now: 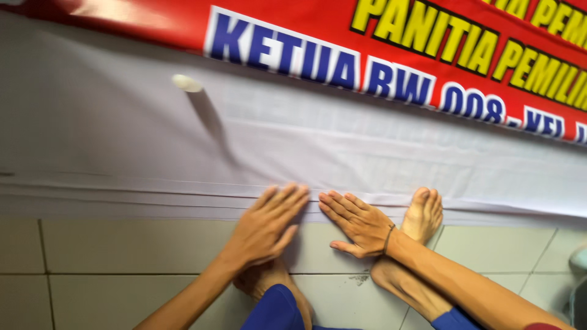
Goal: The person sits on the floor and applies glue from a white bottle to the edge of a large white banner. They press the glued edge down firmly with their hands to secure it to the floor, repeating the process along the length of the banner.
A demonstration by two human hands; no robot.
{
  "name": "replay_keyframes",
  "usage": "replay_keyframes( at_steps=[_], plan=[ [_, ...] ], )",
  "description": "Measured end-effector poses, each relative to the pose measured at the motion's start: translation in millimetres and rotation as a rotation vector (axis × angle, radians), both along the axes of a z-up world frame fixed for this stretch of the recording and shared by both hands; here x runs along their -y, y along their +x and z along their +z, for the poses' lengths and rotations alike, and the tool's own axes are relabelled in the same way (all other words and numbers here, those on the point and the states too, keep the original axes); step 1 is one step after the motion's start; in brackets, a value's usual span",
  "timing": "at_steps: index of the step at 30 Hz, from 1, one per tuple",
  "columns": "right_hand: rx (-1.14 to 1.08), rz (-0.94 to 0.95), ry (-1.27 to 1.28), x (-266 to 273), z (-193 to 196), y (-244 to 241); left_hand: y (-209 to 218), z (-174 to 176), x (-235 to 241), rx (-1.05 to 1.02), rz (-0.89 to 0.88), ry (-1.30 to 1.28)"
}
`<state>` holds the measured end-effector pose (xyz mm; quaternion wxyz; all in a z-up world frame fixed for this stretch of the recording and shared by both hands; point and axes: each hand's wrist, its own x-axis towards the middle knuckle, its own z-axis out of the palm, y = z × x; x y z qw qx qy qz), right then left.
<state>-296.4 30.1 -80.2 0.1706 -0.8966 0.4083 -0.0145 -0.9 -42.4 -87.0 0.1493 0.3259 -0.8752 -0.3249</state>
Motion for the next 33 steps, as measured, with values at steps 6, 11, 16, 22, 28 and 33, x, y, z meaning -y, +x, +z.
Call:
replay_keyframes(
  at_steps=[6, 11, 16, 22, 28, 33],
  plan=[
    [0.045, 0.013, 0.06, 1.1, 0.7, -6.4, -35.2, 4.4, -2.3, -0.046, -0.053, -0.043],
    [0.049, 0.012, 0.136, -5.0, 7.9, -31.8, -34.4, 8.7, -0.6, -0.004, -0.042, -0.028],
    [-0.061, 0.004, 0.173, -42.6, 3.1, -114.2, -36.4, 10.3, 0.0, 0.016, -0.021, -0.03],
    [-0.145, -0.081, 0.181, -76.5, 9.1, -174.6, -36.2, 10.4, -2.2, 0.038, -0.027, -0.025],
    [-0.23, -0.216, 0.331, -103.5, 15.3, -212.3, -33.9, 15.8, 2.2, 0.04, -0.074, 0.008],
    [-0.2, -0.227, 0.361, -104.8, 28.8, -186.8, -18.0, 15.4, 5.8, 0.069, -0.117, 0.045]
  ],
)
